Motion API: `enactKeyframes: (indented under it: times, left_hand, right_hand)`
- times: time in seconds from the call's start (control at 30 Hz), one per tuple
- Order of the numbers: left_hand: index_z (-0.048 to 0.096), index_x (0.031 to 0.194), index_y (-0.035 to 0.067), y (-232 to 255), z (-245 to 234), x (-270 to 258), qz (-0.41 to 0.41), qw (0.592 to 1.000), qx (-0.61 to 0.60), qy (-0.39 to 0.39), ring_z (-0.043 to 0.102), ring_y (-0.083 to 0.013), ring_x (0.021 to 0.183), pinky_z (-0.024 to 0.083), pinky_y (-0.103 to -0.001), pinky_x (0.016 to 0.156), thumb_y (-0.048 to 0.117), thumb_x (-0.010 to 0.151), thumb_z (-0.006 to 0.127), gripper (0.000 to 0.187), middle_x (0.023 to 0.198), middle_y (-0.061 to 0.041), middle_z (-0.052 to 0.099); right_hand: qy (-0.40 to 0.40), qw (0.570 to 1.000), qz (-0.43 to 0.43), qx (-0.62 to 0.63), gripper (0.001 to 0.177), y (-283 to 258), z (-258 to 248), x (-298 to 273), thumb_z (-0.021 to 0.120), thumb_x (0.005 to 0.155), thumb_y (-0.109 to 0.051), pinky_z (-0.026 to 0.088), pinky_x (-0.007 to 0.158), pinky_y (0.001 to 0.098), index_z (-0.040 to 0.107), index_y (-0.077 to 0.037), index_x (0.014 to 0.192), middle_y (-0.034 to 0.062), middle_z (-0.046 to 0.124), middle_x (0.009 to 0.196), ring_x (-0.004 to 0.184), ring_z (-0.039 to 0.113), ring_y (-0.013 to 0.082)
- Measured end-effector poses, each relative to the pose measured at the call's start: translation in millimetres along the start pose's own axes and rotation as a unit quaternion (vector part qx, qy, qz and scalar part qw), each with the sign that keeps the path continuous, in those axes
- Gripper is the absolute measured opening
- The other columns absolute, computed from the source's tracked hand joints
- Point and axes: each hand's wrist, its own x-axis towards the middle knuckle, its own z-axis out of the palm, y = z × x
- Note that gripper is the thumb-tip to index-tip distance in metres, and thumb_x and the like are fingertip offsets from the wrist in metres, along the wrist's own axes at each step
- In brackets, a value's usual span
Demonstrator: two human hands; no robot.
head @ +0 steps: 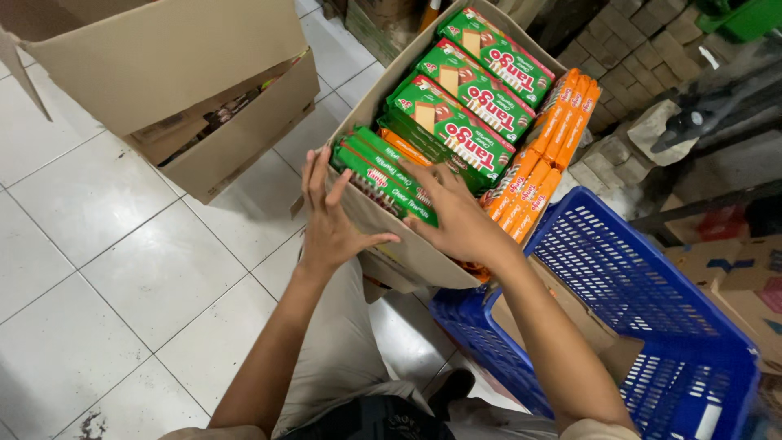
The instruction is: The person sits on the floor and transfers stacks of green, pink, and orange snack packets from a cardboard box into a blue plastic basket. They arrange the packets in neat rows within the basket, handling them by hand.
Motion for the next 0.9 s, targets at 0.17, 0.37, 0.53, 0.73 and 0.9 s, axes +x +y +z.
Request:
enactKeyframes:
  times: [0.17, 0.37, 0.53, 0.73, 0.9]
  left_hand:
    - [0.032, 0.152, 0.026, 2, -14, 35, 0.077, 0.983, 0.079, -0.145, 0.008, -0.0374, 0.153, -0.006, -0.055, 0.121, 0.096, 0.063, 0.06, 0.116, 0.164, -0.014, 0.022]
    - [0.03, 0.156, 0.02, 21, -21, 91, 0.168, 0.937, 0.11, -0.288, 0.017, -0.0293, 0.154, 0.002, -0.056, 0.121, 0.078, 0.035, 0.081, 0.144, 0.164, -0.006, 0.028]
    - [0.055, 0.13, 0.017, 2, 1, 87, 0.171, 0.913, 0.109, -0.354, 0.047, -0.0222, 0.132, 0.015, -0.052, 0.121, 0.081, 0.038, 0.081, 0.116, 0.122, -0.003, 0.064]
    - [0.063, 0.118, 0.021, 1, 2, 87, 0.153, 0.913, 0.103, -0.363, 0.058, -0.0175, 0.11, 0.027, -0.043, 0.117, 0.083, 0.034, 0.079, 0.106, 0.107, 0.002, 0.065]
    - [0.06, 0.12, 0.018, 9, -10, 94, 0.144, 0.913, 0.087, -0.371, 0.058, -0.0197, 0.116, 0.028, -0.043, 0.117, 0.078, 0.034, 0.083, 0.107, 0.11, -0.001, 0.064]
  right_hand:
    - [-0.069, 0.994, -0.032, 0.075, 0.073, -30, -34, -9, 0.068, 0.084, -0.016, 0.041, 0.098, 0.068, 0.037, -0.004, 0.149, 0.0336, 0.048, 0.13, 0.122, 0.047, 0.0583]
    - [-0.136, 0.984, -0.065, 0.094, 0.073, -29, -49, -16, 0.066, 0.082, -0.013, 0.037, 0.101, 0.0716, 0.037, 0.005, 0.146, 0.041, 0.045, 0.132, 0.126, 0.041, 0.0626]
    - [-0.082, 0.98, -0.081, 0.161, 0.061, 13, -57, -9, 0.063, 0.084, -0.01, 0.047, 0.09, 0.0581, 0.045, 0.009, 0.139, 0.0359, 0.057, 0.121, 0.105, 0.059, 0.0471]
    - [0.12, 0.98, 0.081, -0.135, 0.068, 86, -34, 17, 0.08, 0.082, -0.033, 0.045, 0.09, 0.0578, 0.052, -0.002, 0.136, 0.0211, 0.057, 0.117, 0.108, 0.059, 0.0423]
    - [0.094, 0.95, 0.142, -0.262, 0.091, 94, -12, 35, 0.091, 0.064, -0.047, 0.037, 0.093, 0.0611, 0.045, 0.0, 0.126, 0.0215, 0.043, 0.115, 0.11, 0.049, 0.0448]
